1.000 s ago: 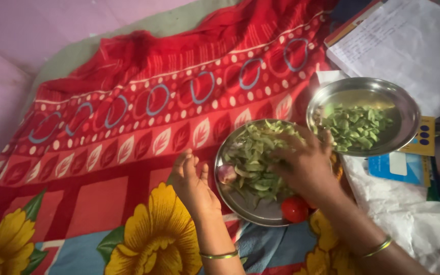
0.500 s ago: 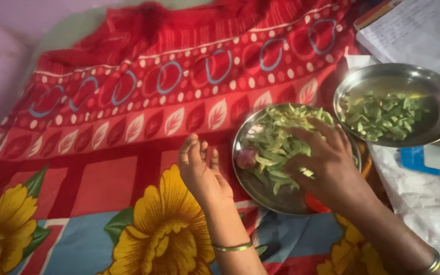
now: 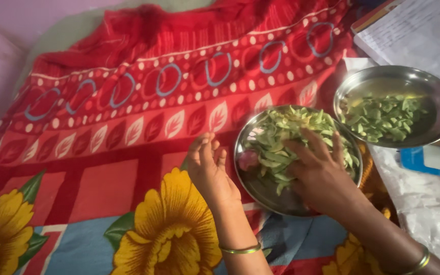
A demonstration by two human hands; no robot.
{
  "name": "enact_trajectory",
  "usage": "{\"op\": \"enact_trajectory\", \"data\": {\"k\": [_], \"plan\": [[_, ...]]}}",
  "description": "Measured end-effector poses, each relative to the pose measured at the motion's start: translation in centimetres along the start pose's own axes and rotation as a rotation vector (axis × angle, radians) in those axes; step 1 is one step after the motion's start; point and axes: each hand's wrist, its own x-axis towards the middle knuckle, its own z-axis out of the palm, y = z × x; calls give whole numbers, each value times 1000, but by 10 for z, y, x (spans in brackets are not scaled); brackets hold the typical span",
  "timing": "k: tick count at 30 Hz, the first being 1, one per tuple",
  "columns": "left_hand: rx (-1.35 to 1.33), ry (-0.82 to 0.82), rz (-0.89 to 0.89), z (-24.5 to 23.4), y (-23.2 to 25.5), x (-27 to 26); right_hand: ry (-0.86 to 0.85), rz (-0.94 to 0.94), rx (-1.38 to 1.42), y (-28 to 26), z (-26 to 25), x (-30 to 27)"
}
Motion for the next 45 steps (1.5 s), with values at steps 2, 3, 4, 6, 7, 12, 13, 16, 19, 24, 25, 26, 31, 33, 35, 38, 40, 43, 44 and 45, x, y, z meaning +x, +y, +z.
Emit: {"op": "enact_trajectory", "data": {"k": [2,3,4,6,7,12,13,16,19,24,25,26,31,33,35,38,40,43,44,45], "plan": [[72,-38,26,3,-5,-2,14,-18,1,3,1,-1],[109,-58,39,4,-8,-3,47,-24,65,7,1,-1],[132,-98,66,6,-11,-3,83,-28,129,10,0,-1],[178,-178,120,12,-18,-6,158,-23,334,19,-3,-2],[233,-213,156,15,-19,-10,196,-15,474,24,-6,-2],[627,-332,186,46,-18,-49,296,295,1027,54,-21,-8],[645,-451,365,53,-17,-56,255,450,1173,59,-22,-7],[719,-737,806,71,-15,-75,232,588,1533,75,-25,-8],[851,-833,953,81,-20,-81,215,566,1592,85,-25,-9],[930,-827,934,77,-38,-79,208,423,1447,91,-18,-6],[971,-805,971,77,-41,-77,235,397,1372,90,-17,-6],[1011,-781,1006,77,-43,-76,260,373,1295,89,-16,-6],[916,-869,947,81,-35,-82,345,369,1345,81,-17,-10],[865,-886,787,86,-37,-90,367,341,1335,80,-19,-11],[887,-859,828,90,-42,-97,350,321,1312,79,-21,-11],[939,-809,827,86,-43,-94,318,300,1317,79,-22,-11],[985,-797,860,81,-43,-89,307,348,1185,79,-24,-11],[1074,-801,917,72,-45,-81,370,331,876,78,-26,-12],[1111,-793,886,71,-46,-78,400,306,754,77,-28,-11],[1146,-784,855,69,-46,-75,425,247,666,75,-29,-12]]}}
